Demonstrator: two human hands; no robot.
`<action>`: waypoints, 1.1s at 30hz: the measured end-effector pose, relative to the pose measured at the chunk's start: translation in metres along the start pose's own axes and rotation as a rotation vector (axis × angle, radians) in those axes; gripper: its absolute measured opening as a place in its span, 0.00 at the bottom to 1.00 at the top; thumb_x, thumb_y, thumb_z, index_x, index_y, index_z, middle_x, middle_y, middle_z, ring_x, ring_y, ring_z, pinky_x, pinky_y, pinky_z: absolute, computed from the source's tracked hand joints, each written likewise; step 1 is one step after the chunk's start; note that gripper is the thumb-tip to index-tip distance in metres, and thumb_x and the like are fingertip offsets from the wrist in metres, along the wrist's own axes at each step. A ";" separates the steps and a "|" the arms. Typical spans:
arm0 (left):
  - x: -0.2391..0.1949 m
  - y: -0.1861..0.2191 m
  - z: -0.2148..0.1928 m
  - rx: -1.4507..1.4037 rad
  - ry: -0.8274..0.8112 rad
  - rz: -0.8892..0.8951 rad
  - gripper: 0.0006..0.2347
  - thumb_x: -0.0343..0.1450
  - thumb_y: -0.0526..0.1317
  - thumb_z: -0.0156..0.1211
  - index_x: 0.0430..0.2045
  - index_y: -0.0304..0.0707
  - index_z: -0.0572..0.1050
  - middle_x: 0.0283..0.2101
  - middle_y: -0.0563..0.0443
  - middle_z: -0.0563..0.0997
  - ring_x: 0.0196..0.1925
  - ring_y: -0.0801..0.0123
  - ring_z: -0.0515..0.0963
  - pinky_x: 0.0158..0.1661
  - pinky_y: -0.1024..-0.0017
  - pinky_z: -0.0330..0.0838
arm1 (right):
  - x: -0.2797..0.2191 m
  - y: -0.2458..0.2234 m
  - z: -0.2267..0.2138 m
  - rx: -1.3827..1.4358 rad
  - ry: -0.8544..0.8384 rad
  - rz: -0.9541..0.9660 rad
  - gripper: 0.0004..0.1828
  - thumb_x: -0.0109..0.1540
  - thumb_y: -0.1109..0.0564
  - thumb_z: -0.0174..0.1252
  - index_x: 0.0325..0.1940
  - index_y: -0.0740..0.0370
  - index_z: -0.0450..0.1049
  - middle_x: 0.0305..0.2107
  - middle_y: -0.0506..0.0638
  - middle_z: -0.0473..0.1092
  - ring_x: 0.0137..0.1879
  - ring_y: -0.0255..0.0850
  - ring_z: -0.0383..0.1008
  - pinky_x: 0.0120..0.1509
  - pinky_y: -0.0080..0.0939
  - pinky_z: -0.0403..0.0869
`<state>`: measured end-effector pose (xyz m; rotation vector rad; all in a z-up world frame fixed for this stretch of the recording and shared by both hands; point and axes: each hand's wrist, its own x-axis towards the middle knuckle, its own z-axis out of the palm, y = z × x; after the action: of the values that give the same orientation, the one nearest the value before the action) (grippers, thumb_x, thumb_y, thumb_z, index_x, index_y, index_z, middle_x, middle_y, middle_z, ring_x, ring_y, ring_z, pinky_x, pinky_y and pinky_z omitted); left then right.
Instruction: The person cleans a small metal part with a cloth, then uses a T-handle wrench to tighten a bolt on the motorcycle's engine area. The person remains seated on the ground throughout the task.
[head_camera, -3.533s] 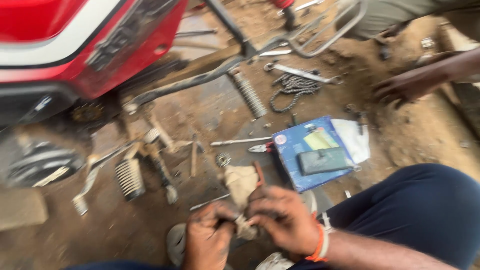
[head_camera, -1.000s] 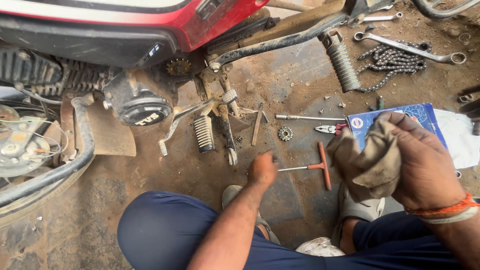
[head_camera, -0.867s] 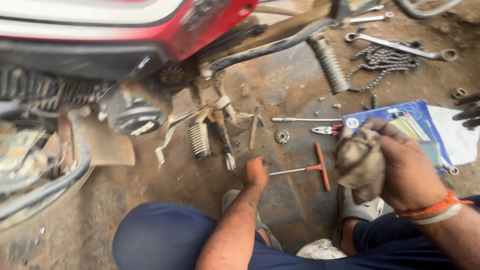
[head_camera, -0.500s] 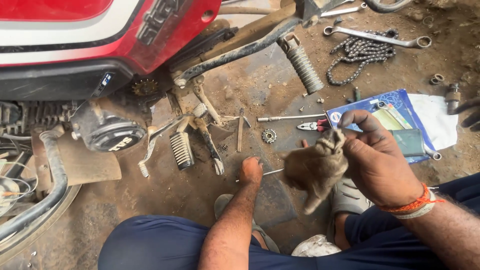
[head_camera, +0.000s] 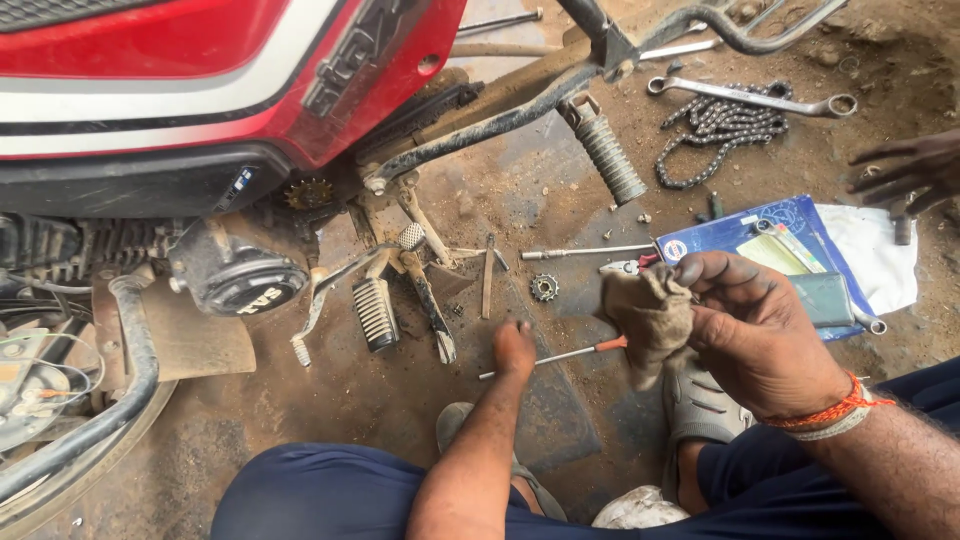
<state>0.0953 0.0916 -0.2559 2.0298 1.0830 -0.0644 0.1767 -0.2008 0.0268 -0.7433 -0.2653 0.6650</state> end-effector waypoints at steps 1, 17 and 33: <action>0.000 0.012 -0.003 -0.209 0.009 -0.045 0.08 0.77 0.38 0.53 0.49 0.40 0.75 0.40 0.46 0.82 0.41 0.62 0.83 0.44 0.62 0.78 | 0.000 -0.001 0.001 -0.019 0.007 -0.019 0.16 0.64 0.67 0.61 0.56 0.66 0.72 0.49 0.57 0.75 0.54 0.45 0.77 0.58 0.49 0.77; -0.163 0.237 -0.132 -1.287 -0.729 0.687 0.06 0.81 0.40 0.57 0.44 0.37 0.72 0.42 0.54 0.73 0.46 0.72 0.72 0.51 0.74 0.69 | 0.011 0.026 0.013 -0.124 0.266 -0.137 0.11 0.64 0.63 0.61 0.51 0.66 0.72 0.39 0.52 0.76 0.42 0.37 0.77 0.43 0.37 0.77; -0.214 0.200 -0.163 -0.222 0.044 1.214 0.06 0.83 0.37 0.49 0.47 0.32 0.70 0.43 0.45 0.78 0.48 0.60 0.79 0.56 0.58 0.76 | -0.010 0.034 0.036 -0.599 0.184 -0.009 0.11 0.63 0.62 0.61 0.47 0.72 0.81 0.33 0.55 0.79 0.32 0.37 0.77 0.33 0.37 0.77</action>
<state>0.0535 -0.0009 0.0635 2.1514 -0.2430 0.6827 0.1368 -0.1695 0.0290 -1.3682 -0.3020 0.5037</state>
